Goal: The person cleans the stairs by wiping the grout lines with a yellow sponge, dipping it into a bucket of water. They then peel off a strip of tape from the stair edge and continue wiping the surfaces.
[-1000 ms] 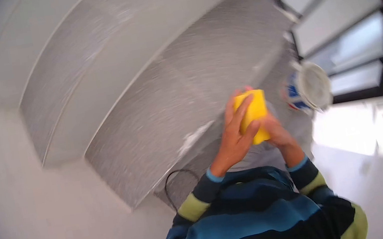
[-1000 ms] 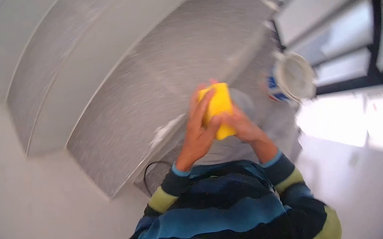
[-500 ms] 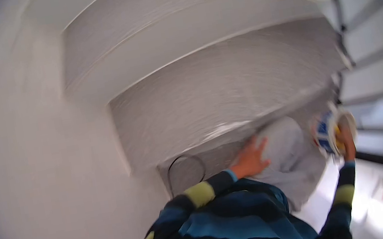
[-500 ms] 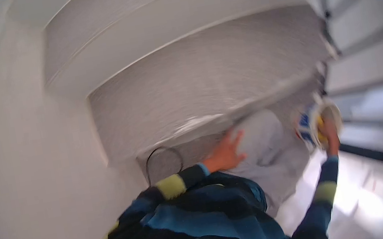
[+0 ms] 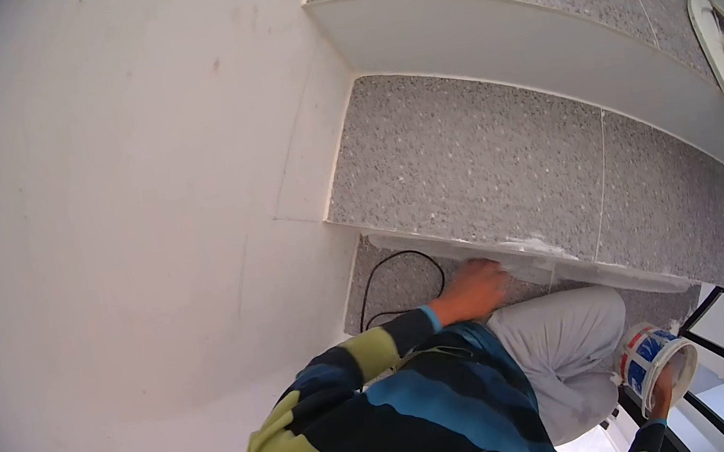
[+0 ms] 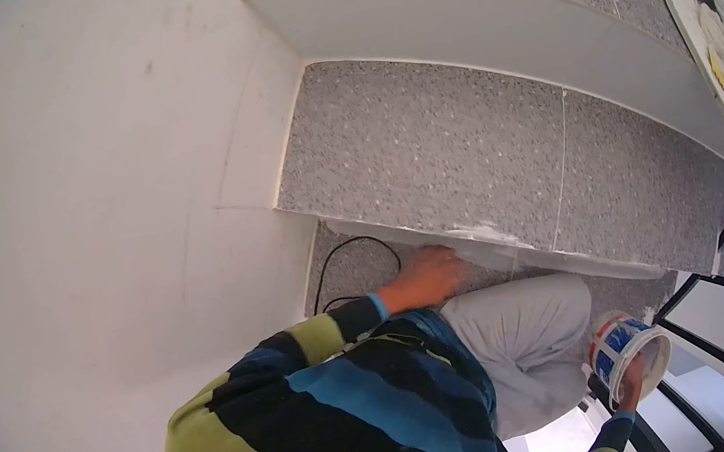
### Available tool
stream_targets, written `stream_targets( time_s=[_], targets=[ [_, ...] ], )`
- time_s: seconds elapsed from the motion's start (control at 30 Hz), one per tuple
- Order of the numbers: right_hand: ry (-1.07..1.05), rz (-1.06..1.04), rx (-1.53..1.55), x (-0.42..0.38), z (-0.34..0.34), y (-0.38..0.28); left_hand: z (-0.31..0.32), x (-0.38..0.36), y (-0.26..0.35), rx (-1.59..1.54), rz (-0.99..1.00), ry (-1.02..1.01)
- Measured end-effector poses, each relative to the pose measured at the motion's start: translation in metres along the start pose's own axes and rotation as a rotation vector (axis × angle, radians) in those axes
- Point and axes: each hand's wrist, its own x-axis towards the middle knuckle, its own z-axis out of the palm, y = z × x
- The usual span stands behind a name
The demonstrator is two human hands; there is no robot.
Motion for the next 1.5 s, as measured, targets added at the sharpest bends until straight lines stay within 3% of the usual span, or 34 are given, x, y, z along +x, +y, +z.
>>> stream_targets(
  time_s=[0.03,0.13,0.2,0.33,0.4,0.53,0.6,0.7,0.83,0.9,1.03,1.13,1.2,1.23,1.27,1.3,1.4,1.5],
  targets=[
    [0.008,-0.001,0.003,-0.004,0.003,-0.002,-0.008,-0.014,-0.015,0.220,-0.079,0.039],
    [0.015,-0.007,0.009,-0.008,0.012,-0.010,-0.028,-0.054,-0.045,0.361,-0.129,0.104],
    [0.014,-0.013,0.011,-0.008,0.013,-0.014,-0.033,-0.072,-0.053,0.436,-0.104,0.022],
    [0.005,-0.023,0.006,-0.003,0.013,-0.022,-0.039,-0.090,-0.048,0.375,-0.245,-0.040],
    [0.008,-0.017,0.016,-0.003,0.017,-0.023,-0.045,-0.095,-0.043,0.401,-0.417,-0.194],
    [0.030,-0.018,0.028,-0.004,0.025,-0.029,-0.048,-0.122,-0.048,0.468,-0.402,-0.046],
    [0.045,-0.020,0.038,-0.007,0.029,-0.032,-0.060,-0.129,-0.049,0.248,-0.638,-0.279],
    [0.068,-0.025,0.069,-0.012,0.032,-0.032,-0.064,-0.141,-0.055,0.208,-0.671,-0.299],
    [-0.071,0.000,-0.047,-0.002,0.015,-0.022,-0.057,-0.159,-0.077,0.137,-0.562,-0.268],
    [-0.070,-0.003,-0.066,0.004,0.012,-0.016,-0.057,-0.161,-0.079,0.030,-0.241,-0.108],
    [-0.078,-0.011,-0.140,0.021,0.007,-0.001,-0.064,-0.143,-0.054,0.092,-0.265,-0.192],
    [-0.118,-0.039,-0.298,0.041,0.001,0.008,-0.063,-0.136,-0.052,0.201,-0.344,-0.255],
    [-0.190,-0.131,-0.587,0.055,-0.006,0.011,-0.063,-0.142,-0.057,0.340,-0.419,-0.455],
    [-0.241,-0.211,-0.777,0.062,-0.008,0.012,-0.070,-0.142,-0.053,0.353,-0.420,-0.459],
    [-0.304,-0.281,-0.928,0.070,-0.007,0.015,-0.079,-0.142,-0.046,0.129,-0.716,-0.654],
    [-0.256,-0.230,-0.858,0.069,-0.011,0.022,-0.085,-0.145,-0.042,-0.114,-1.012,-0.838],
    [-0.092,0.064,-0.269,0.060,-0.017,0.048,-0.057,-0.177,-0.077,-0.304,-1.187,-0.918],
    [0.005,0.205,0.009,0.059,-0.036,0.081,-0.036,-0.197,-0.099,-0.297,-1.107,-0.914]
  ],
)
